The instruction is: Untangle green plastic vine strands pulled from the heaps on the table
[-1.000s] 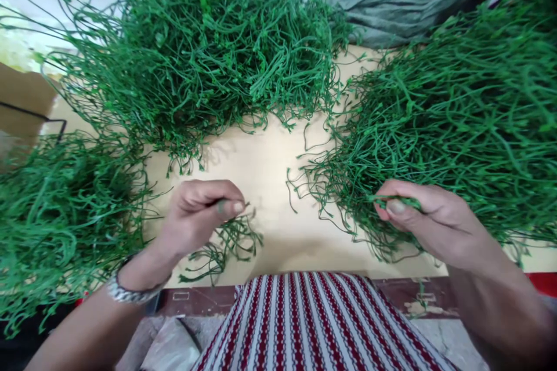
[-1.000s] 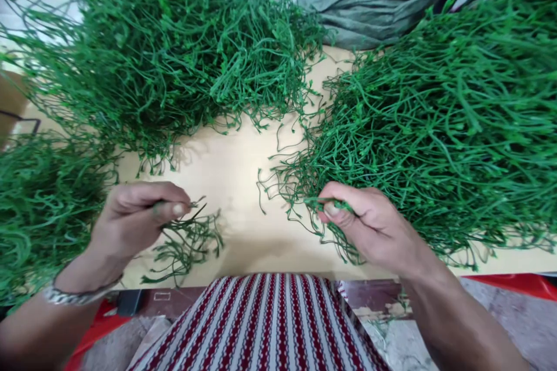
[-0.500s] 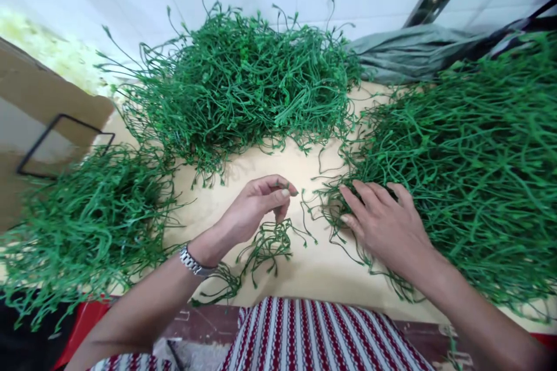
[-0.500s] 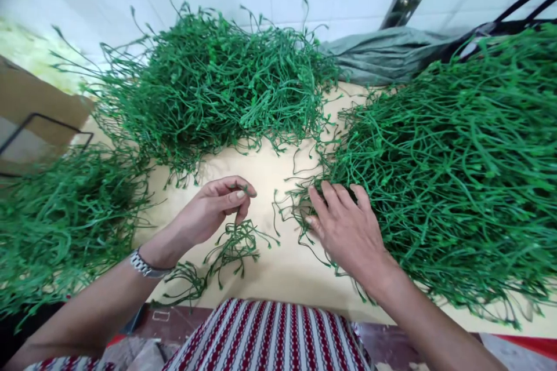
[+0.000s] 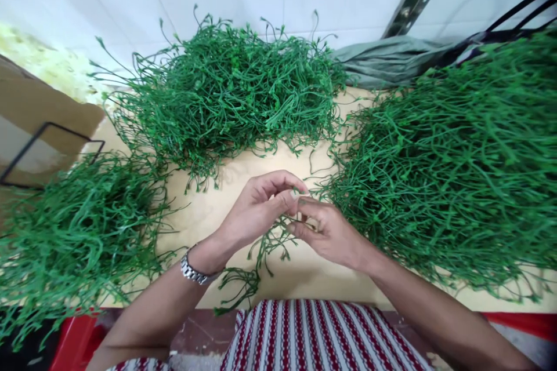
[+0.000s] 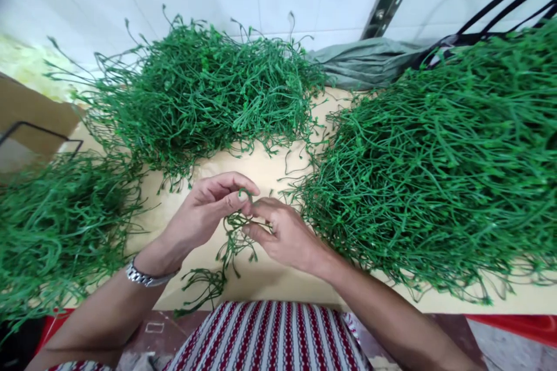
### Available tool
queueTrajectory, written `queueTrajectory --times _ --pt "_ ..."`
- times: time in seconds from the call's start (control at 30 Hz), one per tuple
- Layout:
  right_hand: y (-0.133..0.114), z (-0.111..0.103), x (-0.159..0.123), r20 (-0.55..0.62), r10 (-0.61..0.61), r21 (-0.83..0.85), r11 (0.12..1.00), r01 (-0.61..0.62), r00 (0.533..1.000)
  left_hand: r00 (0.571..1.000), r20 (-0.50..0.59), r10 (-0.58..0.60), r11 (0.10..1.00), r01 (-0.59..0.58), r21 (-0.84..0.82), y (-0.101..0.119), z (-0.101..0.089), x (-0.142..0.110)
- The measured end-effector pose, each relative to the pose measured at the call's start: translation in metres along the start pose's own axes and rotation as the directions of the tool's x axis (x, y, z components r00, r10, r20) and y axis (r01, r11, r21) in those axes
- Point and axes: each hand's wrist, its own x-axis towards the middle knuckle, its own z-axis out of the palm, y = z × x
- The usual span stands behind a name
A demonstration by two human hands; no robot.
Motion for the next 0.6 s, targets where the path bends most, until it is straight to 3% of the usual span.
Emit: queueTrajectory --times 0.1,0.17,0.23,0.3,0.37,0.5,0.6 --pt "0.005 0.009 0.002 -0.087 0.079 0.107 0.992 -0.069 0.993 0.991 -0.068 0.119 0.976 -0.103 0.193 0.001 -0.002 -0.005" --pt "0.008 0.008 -0.002 -0.202 0.081 0.088 0.994 -0.064 0.976 0.936 -0.201 0.29 0.891 -0.187 0.415 0.0 -0.005 -0.012" --pt "0.009 0.006 -0.006 -0.261 0.045 0.051 0.998 -0.033 0.964 0.878 -0.261 0.401 0.781 -0.179 0.598 -0.003 -0.008 -0.022" --pt "0.01 0.005 -0.009 -0.28 0.008 0.02 1.0 -0.003 0.96 0.903 -0.224 0.368 0.745 -0.142 0.652 -0.01 -0.007 -0.03" --pt "0.011 0.008 -0.01 -0.287 -0.016 -0.015 1.0 0.012 0.958 0.94 -0.182 0.289 0.773 -0.116 0.624 -0.018 -0.004 -0.035" --pt "0.01 0.01 -0.01 -0.289 -0.03 -0.055 0.998 0.015 0.957 0.929 -0.233 0.287 0.839 -0.126 0.53 -0.03 0.003 -0.036" --pt "0.008 0.004 -0.008 -0.247 -0.06 -0.072 0.996 0.044 0.967 0.952 -0.235 0.197 0.894 -0.076 0.441 -0.032 0.004 -0.033"
